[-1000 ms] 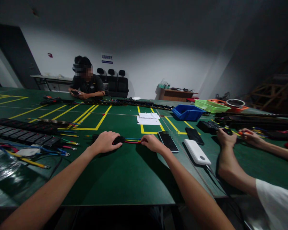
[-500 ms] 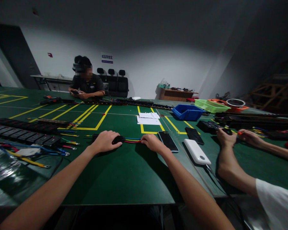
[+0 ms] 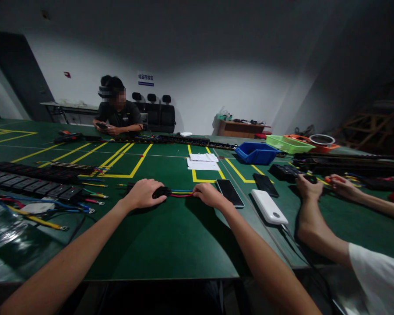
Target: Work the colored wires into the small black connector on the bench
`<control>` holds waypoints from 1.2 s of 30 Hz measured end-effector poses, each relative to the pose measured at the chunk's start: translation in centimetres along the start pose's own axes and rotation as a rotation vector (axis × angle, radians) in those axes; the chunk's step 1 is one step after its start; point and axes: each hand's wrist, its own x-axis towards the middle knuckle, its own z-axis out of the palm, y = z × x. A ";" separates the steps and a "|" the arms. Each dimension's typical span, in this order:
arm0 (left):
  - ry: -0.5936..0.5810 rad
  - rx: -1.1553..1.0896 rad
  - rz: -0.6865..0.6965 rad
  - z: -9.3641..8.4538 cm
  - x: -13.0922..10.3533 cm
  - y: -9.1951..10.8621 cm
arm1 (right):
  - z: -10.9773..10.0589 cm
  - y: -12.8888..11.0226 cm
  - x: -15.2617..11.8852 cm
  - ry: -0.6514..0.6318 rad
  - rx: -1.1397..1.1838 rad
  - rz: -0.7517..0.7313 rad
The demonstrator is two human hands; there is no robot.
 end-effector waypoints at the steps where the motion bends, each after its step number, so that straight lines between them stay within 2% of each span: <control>1: -0.003 -0.001 -0.003 0.0 0.0 0.0 | 0.0 0.0 0.0 0.001 0.003 -0.002; 10: -0.011 -0.016 -0.009 -0.1 0.1 0.1 | 0.1 -0.4 0.0 0.002 -0.013 0.056; 25: -0.004 -0.011 -0.002 0.1 0.1 0.0 | 0.1 -0.6 -0.3 0.012 -0.105 0.036; 36: -0.006 -0.004 -0.007 0.3 0.2 -0.1 | 0.1 -0.5 -0.2 0.005 -0.086 0.040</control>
